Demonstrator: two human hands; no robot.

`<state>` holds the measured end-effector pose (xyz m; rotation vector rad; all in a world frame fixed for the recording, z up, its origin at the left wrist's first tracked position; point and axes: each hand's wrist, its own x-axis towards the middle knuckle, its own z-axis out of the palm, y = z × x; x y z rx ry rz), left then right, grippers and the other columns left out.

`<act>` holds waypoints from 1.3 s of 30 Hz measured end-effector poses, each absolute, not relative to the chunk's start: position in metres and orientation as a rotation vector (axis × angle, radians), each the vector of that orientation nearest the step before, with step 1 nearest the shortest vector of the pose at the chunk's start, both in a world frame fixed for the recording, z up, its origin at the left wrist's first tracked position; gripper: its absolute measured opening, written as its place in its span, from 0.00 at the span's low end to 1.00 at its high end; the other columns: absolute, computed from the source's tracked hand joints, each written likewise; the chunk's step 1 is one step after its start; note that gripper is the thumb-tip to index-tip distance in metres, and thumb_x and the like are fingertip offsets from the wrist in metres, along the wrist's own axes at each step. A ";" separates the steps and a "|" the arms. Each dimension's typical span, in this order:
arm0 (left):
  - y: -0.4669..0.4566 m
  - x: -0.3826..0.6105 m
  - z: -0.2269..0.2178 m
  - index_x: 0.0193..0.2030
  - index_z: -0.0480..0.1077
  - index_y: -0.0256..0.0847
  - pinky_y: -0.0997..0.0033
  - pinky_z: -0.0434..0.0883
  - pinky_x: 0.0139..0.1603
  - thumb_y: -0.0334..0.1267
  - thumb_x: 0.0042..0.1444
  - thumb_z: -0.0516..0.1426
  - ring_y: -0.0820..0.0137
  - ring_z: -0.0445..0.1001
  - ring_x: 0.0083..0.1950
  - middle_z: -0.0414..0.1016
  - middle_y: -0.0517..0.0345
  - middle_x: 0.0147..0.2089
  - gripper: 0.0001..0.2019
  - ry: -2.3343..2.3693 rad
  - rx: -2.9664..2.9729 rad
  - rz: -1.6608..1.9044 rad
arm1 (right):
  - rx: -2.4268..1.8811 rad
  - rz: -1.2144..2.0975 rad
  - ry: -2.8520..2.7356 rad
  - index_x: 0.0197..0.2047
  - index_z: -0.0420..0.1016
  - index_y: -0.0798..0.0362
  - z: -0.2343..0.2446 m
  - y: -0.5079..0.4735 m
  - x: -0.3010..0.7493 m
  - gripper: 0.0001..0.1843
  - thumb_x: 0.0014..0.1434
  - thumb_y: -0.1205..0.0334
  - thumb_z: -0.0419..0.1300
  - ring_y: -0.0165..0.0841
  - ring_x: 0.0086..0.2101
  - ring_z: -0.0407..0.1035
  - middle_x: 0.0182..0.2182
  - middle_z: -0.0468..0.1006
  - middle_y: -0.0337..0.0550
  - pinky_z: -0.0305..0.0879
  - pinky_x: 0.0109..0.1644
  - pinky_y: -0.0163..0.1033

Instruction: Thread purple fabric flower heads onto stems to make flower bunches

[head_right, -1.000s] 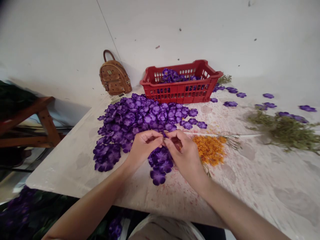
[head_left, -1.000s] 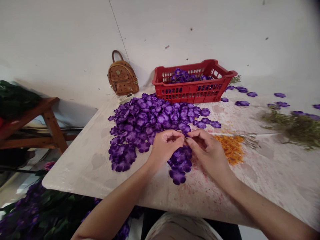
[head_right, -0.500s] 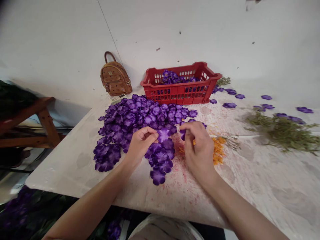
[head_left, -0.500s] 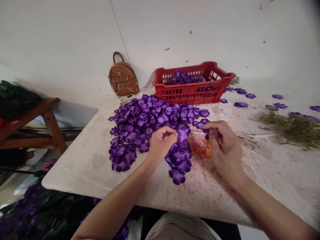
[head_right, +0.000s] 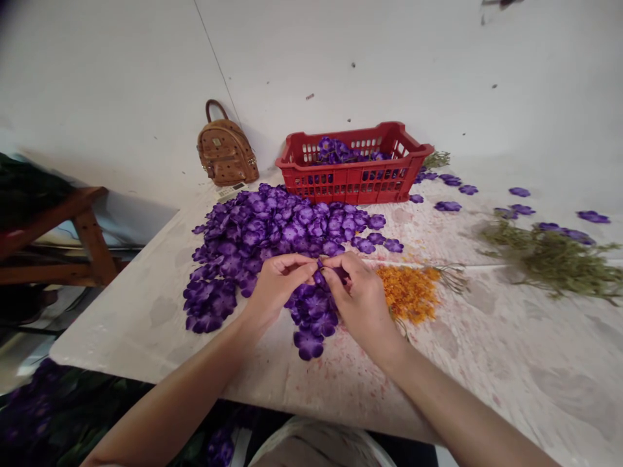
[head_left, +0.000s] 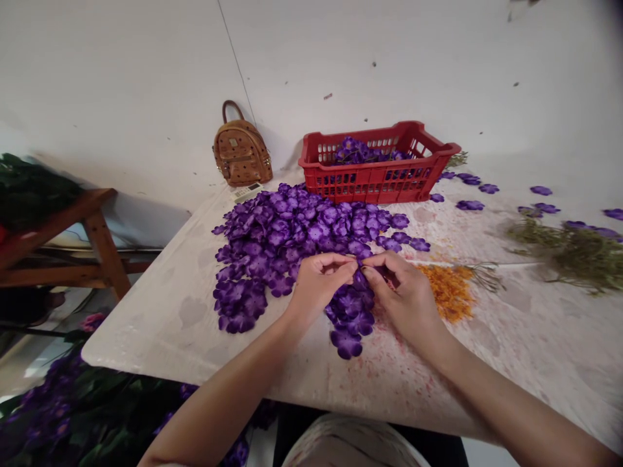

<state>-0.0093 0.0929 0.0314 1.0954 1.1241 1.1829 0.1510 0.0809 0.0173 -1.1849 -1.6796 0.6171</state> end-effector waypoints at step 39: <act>0.096 -0.012 0.024 0.32 0.82 0.38 0.72 0.75 0.37 0.40 0.47 0.69 0.71 0.78 0.32 0.83 0.54 0.33 0.08 1.105 1.197 1.185 | -1.135 0.451 -1.843 0.38 0.73 0.50 0.017 0.081 0.158 0.06 0.68 0.67 0.58 0.33 0.33 0.72 0.33 0.76 0.40 0.64 0.38 0.38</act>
